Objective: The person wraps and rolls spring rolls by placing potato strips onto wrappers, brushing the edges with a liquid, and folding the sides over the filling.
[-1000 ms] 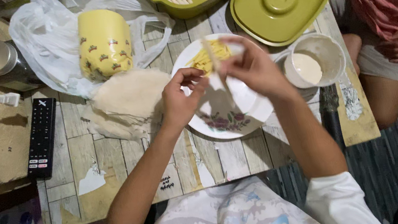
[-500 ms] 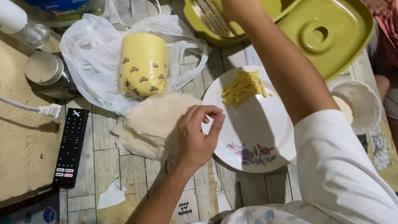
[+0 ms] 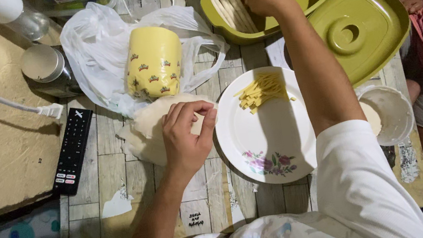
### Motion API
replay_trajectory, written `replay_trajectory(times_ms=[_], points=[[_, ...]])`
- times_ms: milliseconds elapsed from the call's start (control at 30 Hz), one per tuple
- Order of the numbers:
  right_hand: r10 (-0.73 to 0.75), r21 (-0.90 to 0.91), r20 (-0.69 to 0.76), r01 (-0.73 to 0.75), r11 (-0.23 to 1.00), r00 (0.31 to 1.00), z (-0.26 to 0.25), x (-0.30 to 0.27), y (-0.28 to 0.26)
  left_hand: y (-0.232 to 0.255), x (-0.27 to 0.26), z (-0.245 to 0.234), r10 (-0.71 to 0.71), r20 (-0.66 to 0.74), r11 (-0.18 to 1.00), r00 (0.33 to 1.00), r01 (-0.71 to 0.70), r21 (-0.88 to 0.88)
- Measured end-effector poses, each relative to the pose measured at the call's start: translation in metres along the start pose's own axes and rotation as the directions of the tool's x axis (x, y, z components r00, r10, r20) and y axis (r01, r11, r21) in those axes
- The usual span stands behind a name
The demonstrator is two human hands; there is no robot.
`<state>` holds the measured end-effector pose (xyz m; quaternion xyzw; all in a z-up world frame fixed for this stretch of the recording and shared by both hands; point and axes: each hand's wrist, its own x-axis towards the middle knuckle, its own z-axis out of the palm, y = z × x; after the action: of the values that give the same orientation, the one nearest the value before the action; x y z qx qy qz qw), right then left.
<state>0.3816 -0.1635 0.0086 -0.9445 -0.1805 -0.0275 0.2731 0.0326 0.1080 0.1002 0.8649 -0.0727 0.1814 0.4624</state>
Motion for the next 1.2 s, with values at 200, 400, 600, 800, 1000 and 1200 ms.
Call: replay_trajectory(times_ms=[200, 400, 600, 800, 1000, 1200], points=[[0.014, -0.062, 0.029, -0.012, 0.998, 0.999, 0.0, -0.005, -0.013, -0.033, 0.006, -0.02, 0.055, 0.076, 0.921, 0.996, -0.08, 0.381], [-0.226, -0.009, -0.22, 0.23, 0.973, 0.949, -0.046, -0.063, -0.078, -0.042, 0.002, -0.045, 0.041, 0.311, 0.918, 0.949, -0.158, 0.363], [-0.444, 0.33, 0.075, 0.397, 0.856, 0.893, -0.049, -0.18, -0.198, -0.042, -0.009, -0.072, 0.073, 0.427, 0.939, 0.901, -0.207, 0.276], [-0.382, 0.353, 0.129, 0.317, 0.88, 0.915, -0.031, -0.247, -0.242, -0.045, -0.024, -0.071, 0.128, 0.394, 0.9, 0.91, -0.273, 0.341], [-0.48, 0.312, 0.002, 0.455, 0.834, 0.877, 0.009, -0.263, -0.253, -0.058, -0.031, -0.074, 0.138, 0.379, 0.933, 0.915, -0.249, 0.26], [-0.504, 0.252, -0.062, 0.502, 0.827, 0.862, 0.023, -0.264, -0.253, -0.055, -0.035, -0.075, 0.184, 0.335, 0.916, 0.924, -0.285, 0.283]])
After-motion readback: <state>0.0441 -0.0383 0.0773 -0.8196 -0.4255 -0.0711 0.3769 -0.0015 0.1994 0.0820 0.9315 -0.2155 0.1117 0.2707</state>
